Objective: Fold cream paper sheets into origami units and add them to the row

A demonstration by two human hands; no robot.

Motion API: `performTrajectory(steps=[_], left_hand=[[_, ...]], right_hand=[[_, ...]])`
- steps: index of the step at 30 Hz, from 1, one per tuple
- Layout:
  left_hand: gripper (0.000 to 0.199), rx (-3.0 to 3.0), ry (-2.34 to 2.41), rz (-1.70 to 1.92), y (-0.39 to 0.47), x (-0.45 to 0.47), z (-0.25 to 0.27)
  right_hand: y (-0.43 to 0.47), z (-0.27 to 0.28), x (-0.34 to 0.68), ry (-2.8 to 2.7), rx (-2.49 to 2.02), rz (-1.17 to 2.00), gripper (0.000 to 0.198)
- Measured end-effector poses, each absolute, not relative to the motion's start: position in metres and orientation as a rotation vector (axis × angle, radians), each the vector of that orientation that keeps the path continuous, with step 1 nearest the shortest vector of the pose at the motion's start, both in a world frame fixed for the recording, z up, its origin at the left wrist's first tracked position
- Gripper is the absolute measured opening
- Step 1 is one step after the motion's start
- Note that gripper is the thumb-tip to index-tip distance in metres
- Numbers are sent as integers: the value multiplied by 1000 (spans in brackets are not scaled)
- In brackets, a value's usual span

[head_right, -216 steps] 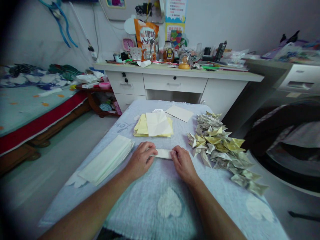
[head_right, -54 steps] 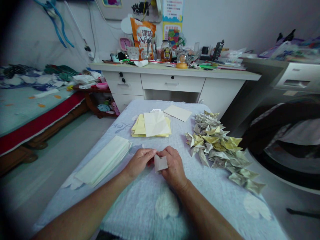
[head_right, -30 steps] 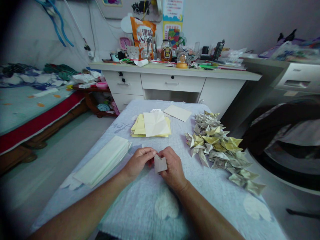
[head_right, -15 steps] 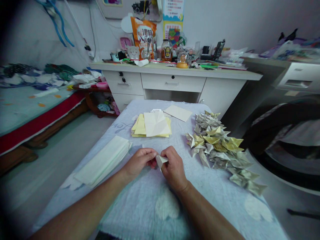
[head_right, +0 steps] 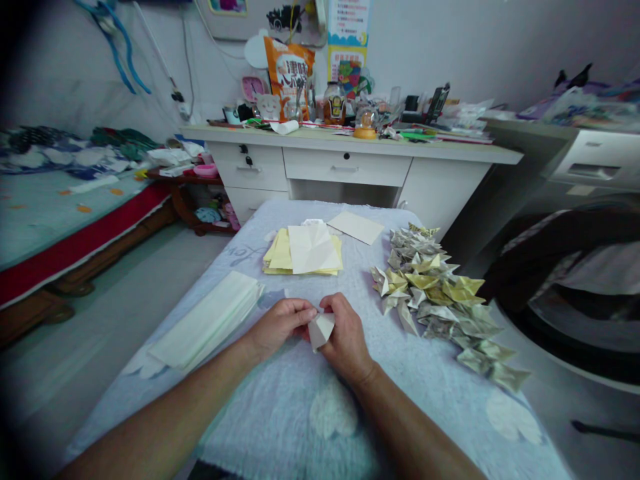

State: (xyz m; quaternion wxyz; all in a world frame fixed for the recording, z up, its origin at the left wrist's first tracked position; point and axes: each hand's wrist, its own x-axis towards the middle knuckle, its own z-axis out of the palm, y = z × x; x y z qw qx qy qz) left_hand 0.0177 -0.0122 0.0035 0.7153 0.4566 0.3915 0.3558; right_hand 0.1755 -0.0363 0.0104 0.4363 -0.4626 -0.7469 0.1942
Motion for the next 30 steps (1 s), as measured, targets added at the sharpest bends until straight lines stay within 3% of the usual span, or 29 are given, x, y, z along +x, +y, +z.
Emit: performTrajectory(steps=[13, 20, 30], left_hand=[[30, 1146, 944, 855, -13, 20, 10], [23, 1361, 1059, 896, -7, 13, 12], [23, 1315, 1022, 955, -7, 12, 11]], right_hand=[[-37, 10, 180, -1784, -1076, 754, 10], [-33, 13, 188, -1465, -1017, 1271, 21], [-27, 7, 184, -1342, -1133, 1536, 28]])
